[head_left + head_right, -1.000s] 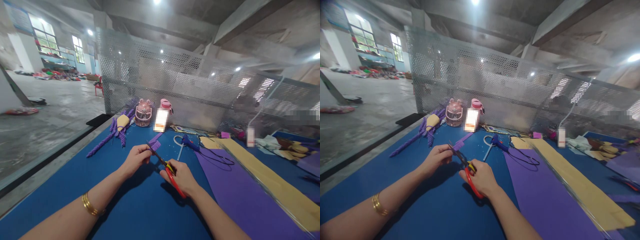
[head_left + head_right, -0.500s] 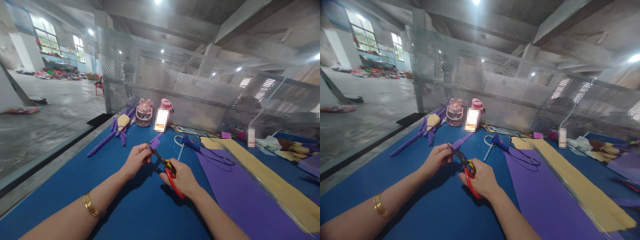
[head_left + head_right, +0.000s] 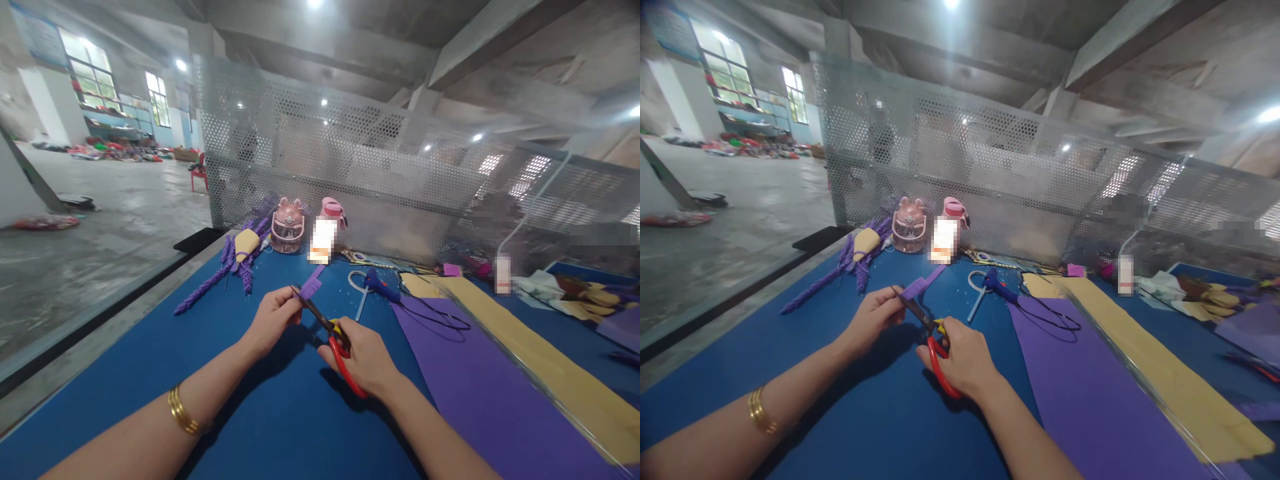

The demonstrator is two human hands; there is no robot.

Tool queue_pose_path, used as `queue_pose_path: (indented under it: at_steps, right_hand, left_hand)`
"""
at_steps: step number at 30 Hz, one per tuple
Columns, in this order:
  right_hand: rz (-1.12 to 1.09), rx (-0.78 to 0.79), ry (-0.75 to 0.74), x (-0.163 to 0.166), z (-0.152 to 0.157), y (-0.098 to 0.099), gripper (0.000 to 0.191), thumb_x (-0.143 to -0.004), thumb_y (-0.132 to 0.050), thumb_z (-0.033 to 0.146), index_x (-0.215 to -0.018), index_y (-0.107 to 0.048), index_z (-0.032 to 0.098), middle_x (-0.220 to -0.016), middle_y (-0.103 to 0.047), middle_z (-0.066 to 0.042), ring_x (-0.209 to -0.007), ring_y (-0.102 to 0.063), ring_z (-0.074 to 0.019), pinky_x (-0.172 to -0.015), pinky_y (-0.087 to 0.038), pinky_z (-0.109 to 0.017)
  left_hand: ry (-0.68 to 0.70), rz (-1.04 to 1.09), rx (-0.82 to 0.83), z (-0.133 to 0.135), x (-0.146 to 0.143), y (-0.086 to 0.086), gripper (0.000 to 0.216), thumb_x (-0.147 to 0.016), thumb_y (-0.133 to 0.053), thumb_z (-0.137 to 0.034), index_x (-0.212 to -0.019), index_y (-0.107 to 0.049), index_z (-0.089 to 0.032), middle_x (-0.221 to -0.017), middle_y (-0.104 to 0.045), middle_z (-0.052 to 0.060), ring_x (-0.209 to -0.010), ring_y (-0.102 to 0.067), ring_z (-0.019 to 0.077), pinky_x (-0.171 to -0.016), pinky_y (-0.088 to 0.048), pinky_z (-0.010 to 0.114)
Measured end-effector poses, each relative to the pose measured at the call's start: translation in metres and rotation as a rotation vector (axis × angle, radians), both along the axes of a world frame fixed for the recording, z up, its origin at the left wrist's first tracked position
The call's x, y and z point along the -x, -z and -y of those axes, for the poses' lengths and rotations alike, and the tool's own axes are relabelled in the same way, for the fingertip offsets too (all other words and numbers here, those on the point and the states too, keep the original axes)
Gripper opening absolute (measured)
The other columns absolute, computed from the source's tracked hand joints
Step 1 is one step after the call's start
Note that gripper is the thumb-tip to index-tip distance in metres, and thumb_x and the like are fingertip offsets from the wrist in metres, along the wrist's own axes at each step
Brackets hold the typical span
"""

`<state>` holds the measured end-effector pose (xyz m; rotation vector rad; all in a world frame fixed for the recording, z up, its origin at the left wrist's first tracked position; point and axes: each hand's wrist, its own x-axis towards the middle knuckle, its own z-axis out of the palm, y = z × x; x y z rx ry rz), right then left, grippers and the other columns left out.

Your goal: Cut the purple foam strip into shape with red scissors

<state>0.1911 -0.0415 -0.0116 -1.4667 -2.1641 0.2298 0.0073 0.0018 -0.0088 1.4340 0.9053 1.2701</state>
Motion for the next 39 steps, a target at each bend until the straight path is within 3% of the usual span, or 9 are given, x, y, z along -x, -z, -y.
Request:
queue_pose_path:
  at_steps: [9,22,39]
  right_hand:
    - [0.008,0.005,0.0,-0.0009,0.0004,0.0008,0.024,-0.075,-0.062,0.042,-0.076,-0.049,0.021,-0.064,-0.052,0.004,-0.052,-0.041,-0.0109,-0.052,-0.027,-0.021]
    - [-0.005,0.054,0.019,0.0026,0.0012,0.0018,0.033,-0.075,-0.061,0.044,-0.07,-0.036,0.023,-0.057,-0.046,0.007,-0.049,-0.036,-0.0103,-0.05,-0.023,-0.021]
    - [0.02,0.066,-0.034,-0.0012,-0.0004,0.0027,0.025,-0.082,-0.055,0.044,-0.076,-0.044,0.022,-0.057,-0.05,0.006,-0.05,-0.043,-0.0117,-0.049,-0.026,-0.021]
  left_hand:
    - [-0.021,-0.051,-0.02,0.0026,-0.0007,0.0005,0.02,-0.078,-0.051,-0.027,-0.061,-0.052,-0.016,-0.047,-0.047,-0.005,-0.043,-0.034,0.0056,-0.043,-0.024,0.019]
    - [-0.041,-0.056,-0.052,0.0029,-0.002,0.0001,0.019,-0.076,-0.052,-0.027,-0.061,-0.054,-0.016,-0.049,-0.05,-0.003,-0.043,-0.039,0.007,-0.042,-0.027,0.02]
    - [-0.038,-0.092,-0.023,0.0028,-0.0014,-0.0002,0.021,-0.077,-0.052,-0.03,-0.06,-0.052,-0.016,-0.049,-0.049,-0.003,-0.043,-0.035,0.0065,-0.042,-0.024,0.02]
